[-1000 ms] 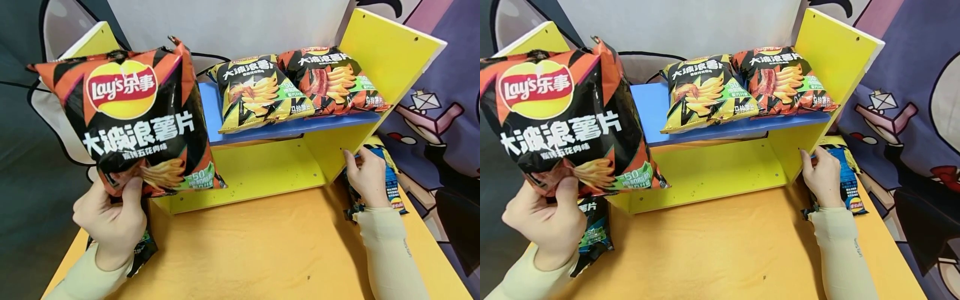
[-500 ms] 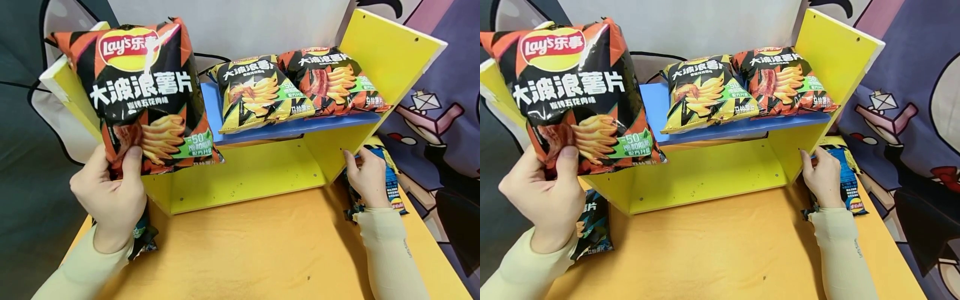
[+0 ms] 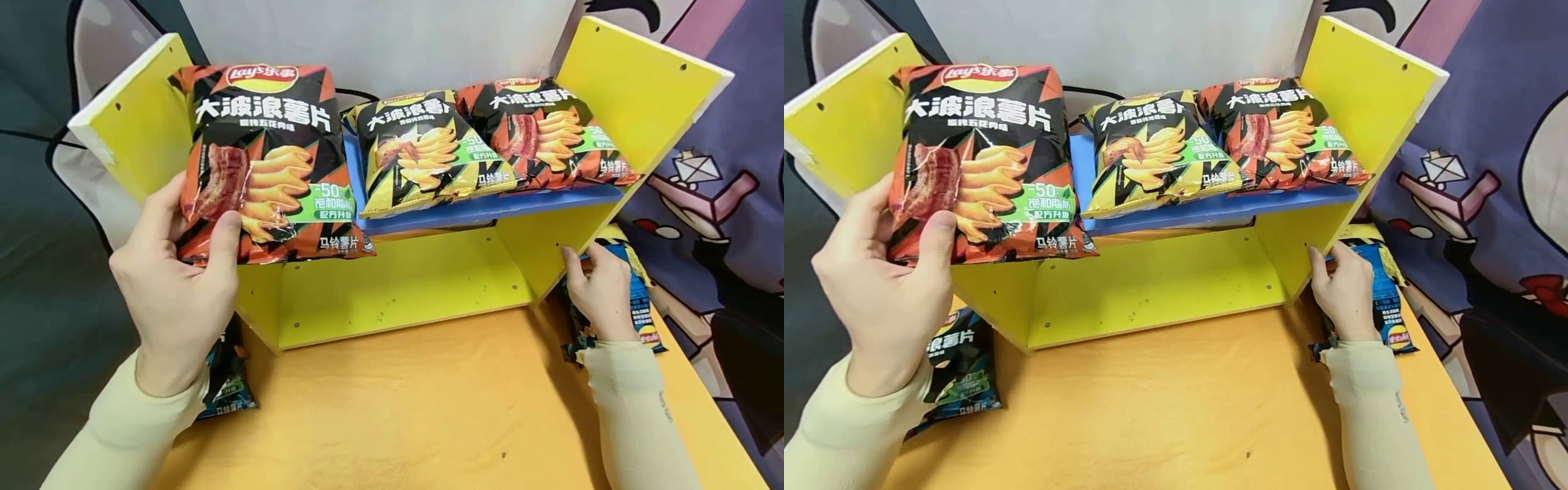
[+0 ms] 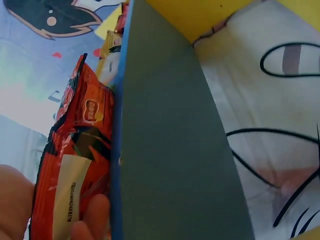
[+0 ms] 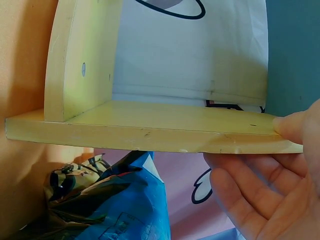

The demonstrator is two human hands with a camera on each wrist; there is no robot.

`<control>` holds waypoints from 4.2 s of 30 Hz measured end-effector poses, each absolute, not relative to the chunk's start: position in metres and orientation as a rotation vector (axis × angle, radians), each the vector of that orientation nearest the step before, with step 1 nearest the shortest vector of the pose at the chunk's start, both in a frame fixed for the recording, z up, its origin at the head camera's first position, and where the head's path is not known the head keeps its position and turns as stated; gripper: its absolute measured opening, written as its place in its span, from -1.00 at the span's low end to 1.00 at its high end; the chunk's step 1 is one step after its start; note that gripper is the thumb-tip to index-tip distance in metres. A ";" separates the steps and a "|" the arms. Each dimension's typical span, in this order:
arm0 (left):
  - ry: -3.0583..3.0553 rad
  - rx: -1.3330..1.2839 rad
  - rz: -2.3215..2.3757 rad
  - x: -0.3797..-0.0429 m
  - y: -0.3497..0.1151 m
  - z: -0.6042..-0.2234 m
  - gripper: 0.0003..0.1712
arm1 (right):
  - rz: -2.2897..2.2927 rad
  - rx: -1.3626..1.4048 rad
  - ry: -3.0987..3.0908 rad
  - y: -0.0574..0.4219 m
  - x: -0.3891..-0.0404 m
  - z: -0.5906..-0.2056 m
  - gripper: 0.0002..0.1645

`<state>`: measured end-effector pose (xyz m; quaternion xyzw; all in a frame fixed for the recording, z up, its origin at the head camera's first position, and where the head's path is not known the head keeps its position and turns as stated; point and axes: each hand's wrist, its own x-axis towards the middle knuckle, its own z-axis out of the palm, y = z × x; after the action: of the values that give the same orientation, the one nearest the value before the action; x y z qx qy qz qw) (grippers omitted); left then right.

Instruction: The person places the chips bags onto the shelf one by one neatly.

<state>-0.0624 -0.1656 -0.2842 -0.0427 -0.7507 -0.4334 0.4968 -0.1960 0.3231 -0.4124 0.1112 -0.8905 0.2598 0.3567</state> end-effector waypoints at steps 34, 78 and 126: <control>-1.840 -0.495 -0.101 -0.073 -0.162 -0.271 -0.02 | 0.685 0.283 -2.296 0.323 -0.196 -0.413 -0.71; -2.246 -0.408 0.017 -0.088 -0.168 -0.263 -0.02 | 0.691 0.299 -2.289 0.324 -0.196 -0.412 -0.76; -1.809 -0.158 -0.253 -0.039 -0.231 -0.338 -0.30 | 0.721 0.275 -2.312 0.323 -0.196 -0.409 -0.70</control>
<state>-0.0392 -0.2312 -0.3384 -0.0685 -0.7829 -0.1097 0.6086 -0.1963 0.3235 -0.4088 0.1058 -0.8905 0.2776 0.3447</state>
